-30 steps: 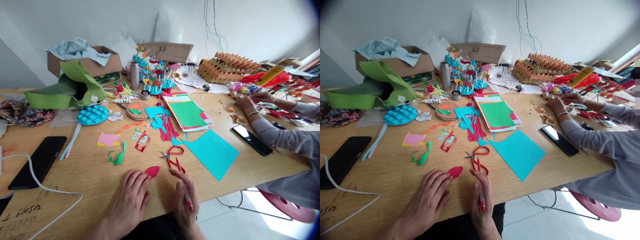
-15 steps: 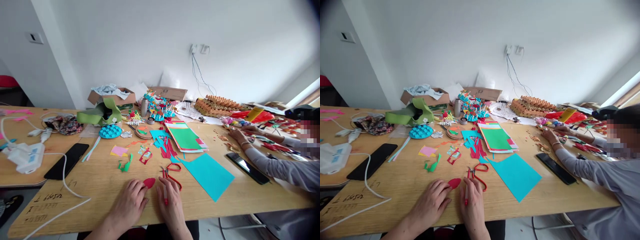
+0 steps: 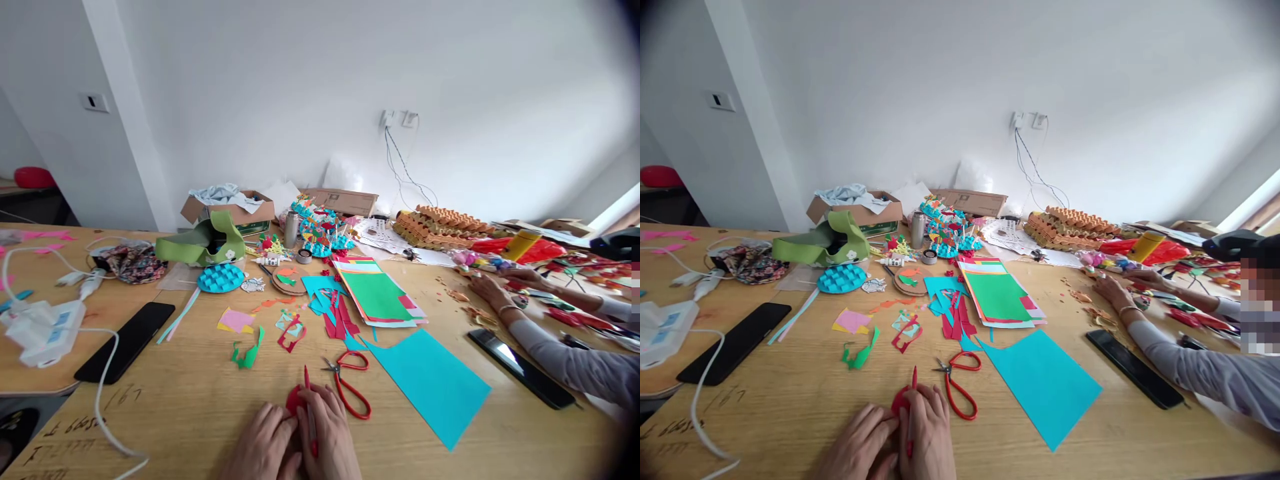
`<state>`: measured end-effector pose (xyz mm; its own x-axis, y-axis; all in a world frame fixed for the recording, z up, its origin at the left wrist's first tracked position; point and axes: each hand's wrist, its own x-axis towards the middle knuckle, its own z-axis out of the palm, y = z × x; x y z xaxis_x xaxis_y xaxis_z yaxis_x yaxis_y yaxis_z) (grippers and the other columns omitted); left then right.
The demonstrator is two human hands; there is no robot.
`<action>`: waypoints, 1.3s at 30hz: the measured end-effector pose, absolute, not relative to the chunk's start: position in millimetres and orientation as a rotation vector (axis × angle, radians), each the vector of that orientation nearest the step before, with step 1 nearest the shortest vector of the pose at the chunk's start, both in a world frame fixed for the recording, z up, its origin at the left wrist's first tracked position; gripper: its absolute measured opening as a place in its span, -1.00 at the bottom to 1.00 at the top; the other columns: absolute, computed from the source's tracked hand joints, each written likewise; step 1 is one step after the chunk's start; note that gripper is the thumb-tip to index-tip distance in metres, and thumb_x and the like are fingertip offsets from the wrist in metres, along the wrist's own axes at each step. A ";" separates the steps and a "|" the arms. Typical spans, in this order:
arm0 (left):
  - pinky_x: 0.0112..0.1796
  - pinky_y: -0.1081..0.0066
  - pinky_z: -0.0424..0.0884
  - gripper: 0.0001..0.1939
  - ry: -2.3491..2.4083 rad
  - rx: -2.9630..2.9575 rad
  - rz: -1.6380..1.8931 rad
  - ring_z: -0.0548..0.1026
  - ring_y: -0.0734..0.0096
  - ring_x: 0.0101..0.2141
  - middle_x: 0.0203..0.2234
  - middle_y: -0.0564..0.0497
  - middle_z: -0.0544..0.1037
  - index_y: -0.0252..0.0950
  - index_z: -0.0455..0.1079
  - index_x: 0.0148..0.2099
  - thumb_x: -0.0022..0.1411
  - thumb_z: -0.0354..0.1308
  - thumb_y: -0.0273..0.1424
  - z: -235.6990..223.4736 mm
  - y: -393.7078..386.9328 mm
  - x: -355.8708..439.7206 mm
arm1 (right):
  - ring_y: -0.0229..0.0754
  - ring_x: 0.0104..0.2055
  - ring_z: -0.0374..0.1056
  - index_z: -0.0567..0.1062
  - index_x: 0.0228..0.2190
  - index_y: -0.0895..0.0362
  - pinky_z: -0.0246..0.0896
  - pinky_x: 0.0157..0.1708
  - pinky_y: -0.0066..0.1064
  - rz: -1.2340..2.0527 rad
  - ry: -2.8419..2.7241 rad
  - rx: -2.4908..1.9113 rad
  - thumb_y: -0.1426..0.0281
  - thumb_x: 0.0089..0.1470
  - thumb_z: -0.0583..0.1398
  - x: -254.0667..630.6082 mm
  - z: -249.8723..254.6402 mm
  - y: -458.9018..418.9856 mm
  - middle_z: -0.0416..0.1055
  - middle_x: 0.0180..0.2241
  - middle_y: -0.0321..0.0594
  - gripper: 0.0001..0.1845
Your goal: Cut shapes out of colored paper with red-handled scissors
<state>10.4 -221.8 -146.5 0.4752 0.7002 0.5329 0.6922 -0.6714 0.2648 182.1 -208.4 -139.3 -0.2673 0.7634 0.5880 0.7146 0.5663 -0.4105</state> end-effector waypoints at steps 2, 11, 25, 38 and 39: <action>-0.21 0.40 0.51 -0.72 1.204 2.561 0.980 0.55 0.30 -0.26 -0.28 0.02 0.61 -0.20 0.39 -0.12 0.11 0.16 -0.55 -143.0 -220.9 13.5 | -0.08 -0.12 0.46 0.38 -0.14 0.07 0.41 -0.10 -0.25 0.162 -2.008 -1.188 0.57 0.19 0.02 181.2 -139.9 -207.9 0.51 -0.22 -0.14 -0.73; -0.19 0.40 0.52 -0.78 1.201 2.422 0.893 0.53 0.34 -0.21 -0.25 -0.02 0.59 -0.22 0.43 -0.15 0.20 0.09 -0.59 -102.0 -208.8 3.9 | 0.08 0.16 0.29 0.41 -0.01 0.08 0.32 0.05 -0.02 0.130 -2.172 -1.311 0.52 0.16 0.13 217.0 -105.4 -174.2 0.46 0.01 -0.03 -0.64; 0.01 0.09 0.42 -0.76 1.251 2.627 0.456 0.46 0.09 -0.02 -0.14 -0.09 0.56 -0.26 0.48 -0.08 0.16 0.24 -0.47 -80.3 -173.8 14.5 | 0.19 0.21 0.17 0.29 0.17 0.17 0.20 0.08 0.11 -0.032 -2.254 -1.396 0.34 0.21 0.19 222.6 -108.9 -135.6 0.34 0.13 0.08 -0.48; -0.23 0.36 0.50 -0.76 1.357 2.151 1.036 0.54 0.40 -0.29 -0.30 -0.04 0.59 -0.29 0.43 -0.10 0.26 0.01 -0.58 -106.3 -140.1 1.9 | 0.08 -0.24 0.34 0.42 -0.34 0.12 0.36 -0.27 -0.09 0.122 -2.328 -1.576 0.42 -0.07 0.39 174.6 -104.3 -196.4 0.38 -0.30 -0.09 -0.73; -0.22 0.36 0.50 -0.76 1.363 2.149 1.033 0.54 0.40 -0.30 -0.30 -0.03 0.59 -0.29 0.43 -0.10 0.26 0.01 -0.58 -106.3 -141.0 2.2 | 0.09 -0.25 0.34 0.42 -0.32 0.11 0.36 -0.29 -0.09 0.089 -2.306 -1.589 0.42 -0.08 0.39 172.3 -109.1 -198.7 0.38 -0.29 -0.08 -0.71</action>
<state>2.2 -141.0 -106.3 0.2546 0.8915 0.3748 0.6019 -0.4494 0.6601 172.3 -198.7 -109.1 -0.3181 0.9174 0.2390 0.8963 0.3732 -0.2397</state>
